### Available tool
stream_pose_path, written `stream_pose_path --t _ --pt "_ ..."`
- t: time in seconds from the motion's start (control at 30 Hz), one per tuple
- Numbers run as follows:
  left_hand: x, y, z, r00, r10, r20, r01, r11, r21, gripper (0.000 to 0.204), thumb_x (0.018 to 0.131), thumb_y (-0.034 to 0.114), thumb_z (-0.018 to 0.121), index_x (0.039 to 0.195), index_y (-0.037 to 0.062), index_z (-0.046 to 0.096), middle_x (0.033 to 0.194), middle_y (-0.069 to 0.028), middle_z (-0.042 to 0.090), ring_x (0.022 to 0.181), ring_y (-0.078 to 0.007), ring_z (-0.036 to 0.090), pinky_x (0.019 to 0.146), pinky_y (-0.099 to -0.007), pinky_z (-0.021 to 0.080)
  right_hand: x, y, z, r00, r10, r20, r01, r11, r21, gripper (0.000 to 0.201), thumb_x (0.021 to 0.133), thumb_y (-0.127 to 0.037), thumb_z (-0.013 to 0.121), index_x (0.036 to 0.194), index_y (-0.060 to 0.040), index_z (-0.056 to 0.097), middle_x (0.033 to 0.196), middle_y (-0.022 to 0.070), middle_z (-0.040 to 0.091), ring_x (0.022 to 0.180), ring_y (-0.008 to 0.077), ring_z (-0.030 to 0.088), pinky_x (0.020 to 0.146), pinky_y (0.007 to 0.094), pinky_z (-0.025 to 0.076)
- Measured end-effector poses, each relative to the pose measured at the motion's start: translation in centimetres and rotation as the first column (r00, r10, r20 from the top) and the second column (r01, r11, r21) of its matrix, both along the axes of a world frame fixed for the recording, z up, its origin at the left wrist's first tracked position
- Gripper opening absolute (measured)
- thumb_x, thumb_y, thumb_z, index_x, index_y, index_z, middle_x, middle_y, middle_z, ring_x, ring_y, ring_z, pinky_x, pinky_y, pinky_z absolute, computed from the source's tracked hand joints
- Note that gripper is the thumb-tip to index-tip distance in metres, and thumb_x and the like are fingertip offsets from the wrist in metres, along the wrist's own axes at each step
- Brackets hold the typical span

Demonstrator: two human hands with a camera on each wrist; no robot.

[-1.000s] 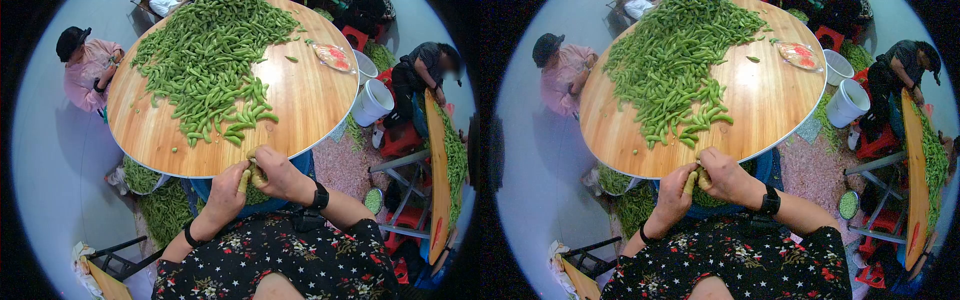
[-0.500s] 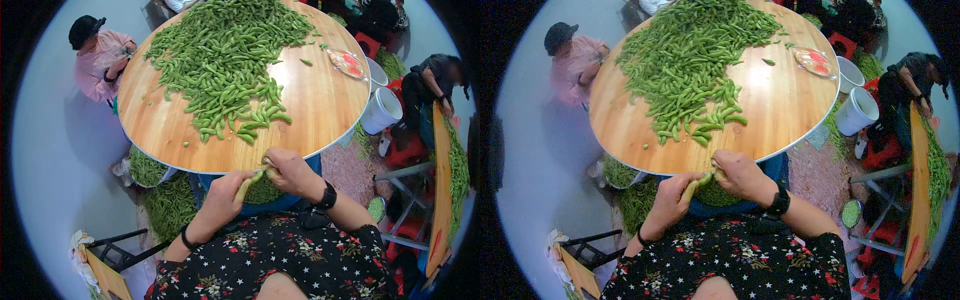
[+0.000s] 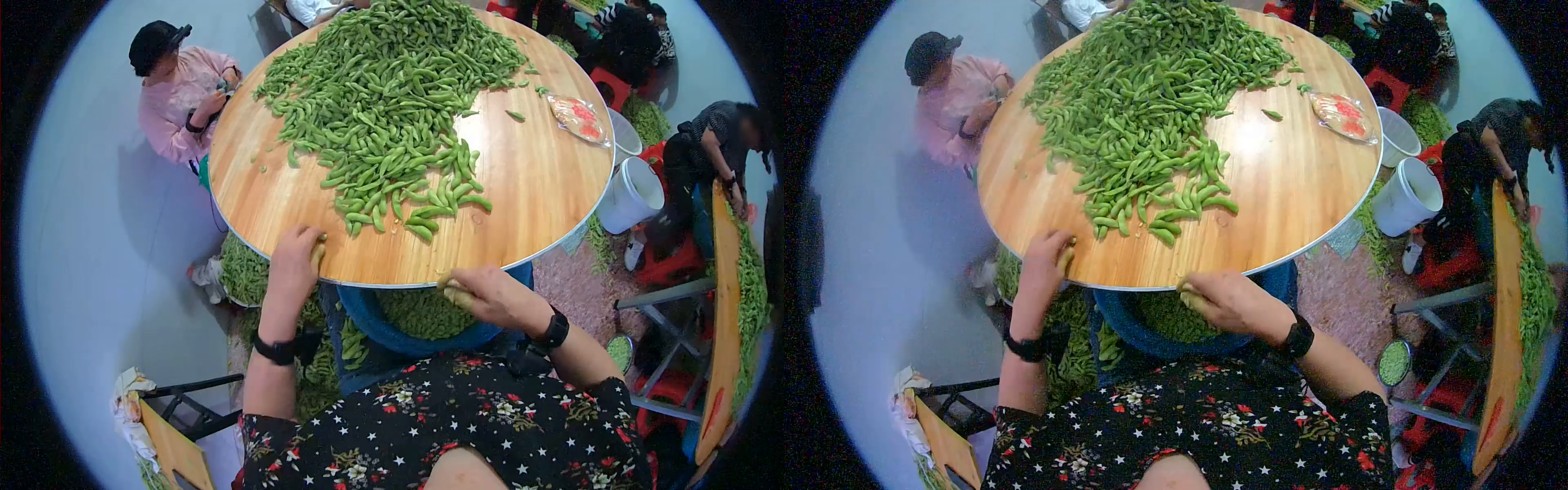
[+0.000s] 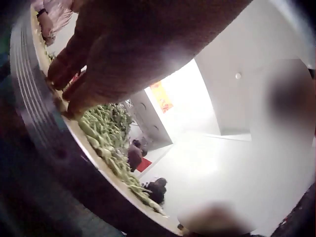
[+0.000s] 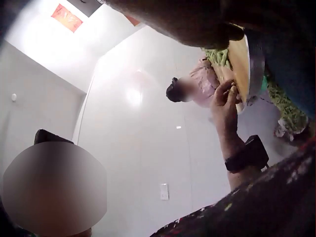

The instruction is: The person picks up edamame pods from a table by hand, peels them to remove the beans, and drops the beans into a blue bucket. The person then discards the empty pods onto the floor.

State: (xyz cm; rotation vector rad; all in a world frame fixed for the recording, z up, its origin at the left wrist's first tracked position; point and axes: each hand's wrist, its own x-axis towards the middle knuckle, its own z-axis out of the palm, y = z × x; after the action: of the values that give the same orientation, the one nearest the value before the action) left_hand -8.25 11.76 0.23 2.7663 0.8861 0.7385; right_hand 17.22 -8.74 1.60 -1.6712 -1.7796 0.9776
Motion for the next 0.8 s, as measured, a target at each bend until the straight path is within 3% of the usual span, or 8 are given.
stream_pose_path --t 0.13,0.27,0.37,0.53,0.6,0.63,0.7,0.8 --pt "0.8 -0.1 -0.8 0.997 0.060 -0.057 -0.065 0.994 -0.086 0.013 0.079 0.003 0.059 0.091 0.0007 0.057 0.087 -0.0178 0.059 0.083 -0.0378 0.058 0.072 -0.0419 0.047 0.6 -0.4 0.2 0.984 -0.129 -0.123 0.130 0.991 0.001 0.022 0.091 -0.018 0.050 0.103 -0.0001 0.055 0.094 0.0203 0.063 0.089 0.0349 0.062 0.076 0.0404 0.048" --pt "2.2 -7.0 2.2 0.978 -0.207 -0.012 0.185 0.897 -0.402 0.016 0.077 0.005 0.065 0.091 0.0030 0.057 0.084 -0.0156 0.058 0.082 -0.0362 0.060 0.069 -0.0402 0.048 1.0 -0.4 -0.1 0.951 -0.170 -0.258 0.178 0.984 0.007 0.028 0.091 -0.020 0.050 0.108 0.0004 0.057 0.095 0.0206 0.063 0.091 0.0340 0.062 0.079 0.0397 0.048" --pt "3.8 -9.6 1.9 0.934 -0.346 -0.091 0.263 0.835 -0.483 0.016 0.078 0.008 0.067 0.091 0.0047 0.058 0.084 -0.0142 0.059 0.080 -0.0357 0.060 0.068 -0.0399 0.049 0.9 -0.1 0.1 0.948 -0.178 -0.264 0.186 0.983 0.005 0.031 0.090 -0.021 0.051 0.111 0.0008 0.058 0.097 0.0215 0.063 0.093 0.0340 0.062 0.080 0.0393 0.047" --pt "7.7 -6.5 1.1 0.953 -0.301 -0.015 0.270 0.875 -0.402 0.014 0.081 0.009 0.063 0.094 0.0053 0.061 0.092 -0.0143 0.061 0.083 -0.0354 0.060 0.072 -0.0401 0.049 1.4 0.1 -1.6 0.962 -0.156 -0.223 0.192 0.970 0.147 0.032 0.090 -0.021 0.052 0.111 0.0016 0.058 0.092 0.0218 0.063 0.088 0.0335 0.062 0.078 0.0383 0.047" --pt "9.7 -4.2 0.4 0.944 -0.318 0.094 0.327 0.939 -0.106 0.017 0.080 0.010 0.062 0.097 0.0056 0.063 0.096 -0.0133 0.062 0.088 -0.0333 0.060 0.075 -0.0391 0.049 1.5 0.1 -1.9 0.975 -0.119 -0.190 0.166 0.953 0.255 0.031 0.093 -0.021 0.049 0.112 0.0012 0.059 0.072 0.0101 0.056 0.065 0.0164 0.057 0.061 0.0316 0.046" --pt "10.4 -3.8 0.5 0.941 -0.324 0.097 0.333 0.937 -0.102 0.017 0.080 0.010 0.062 0.097 0.0056 0.063 0.096 -0.0133 0.062 0.088 -0.0333 0.060 0.075 -0.0391 0.049 1.5 0.0 -1.6 0.974 -0.124 -0.187 0.171 0.951 0.259 0.031 0.093 -0.021 0.049 0.112 0.0012 0.059 0.072 0.0101 0.056 0.065 0.0164 0.057 0.061 0.0316 0.046" --pt "11.5 -3.5 0.6 0.942 -0.334 -0.005 0.334 0.942 -0.030 0.019 0.076 0.008 0.063 0.096 0.0056 0.064 0.097 -0.0123 0.062 0.091 -0.0305 0.060 0.078 -0.0379 0.049 1.3 -0.3 -0.9 0.943 -0.186 -0.276 0.208 0.977 0.055 0.032 0.095 -0.020 0.045 0.118 0.0007 0.055 0.071 0.0067 0.056 0.058 0.0118 0.053 0.052 0.0273 0.044" --pt "11.7 -3.6 0.7 0.938 -0.346 -0.029 0.346 0.938 0.008 0.019 0.074 0.007 0.064 0.094 0.0048 0.064 0.096 -0.0113 0.062 0.090 -0.0297 0.061 0.077 -0.0378 0.050 1.2 -0.6 -0.9 0.880 -0.258 -0.398 0.284 0.959 0.007 0.031 0.097 -0.021 0.044 0.120 -0.0005 0.052 0.072 0.0034 0.055 0.053 0.0081 0.050 0.046 0.0233 0.040"
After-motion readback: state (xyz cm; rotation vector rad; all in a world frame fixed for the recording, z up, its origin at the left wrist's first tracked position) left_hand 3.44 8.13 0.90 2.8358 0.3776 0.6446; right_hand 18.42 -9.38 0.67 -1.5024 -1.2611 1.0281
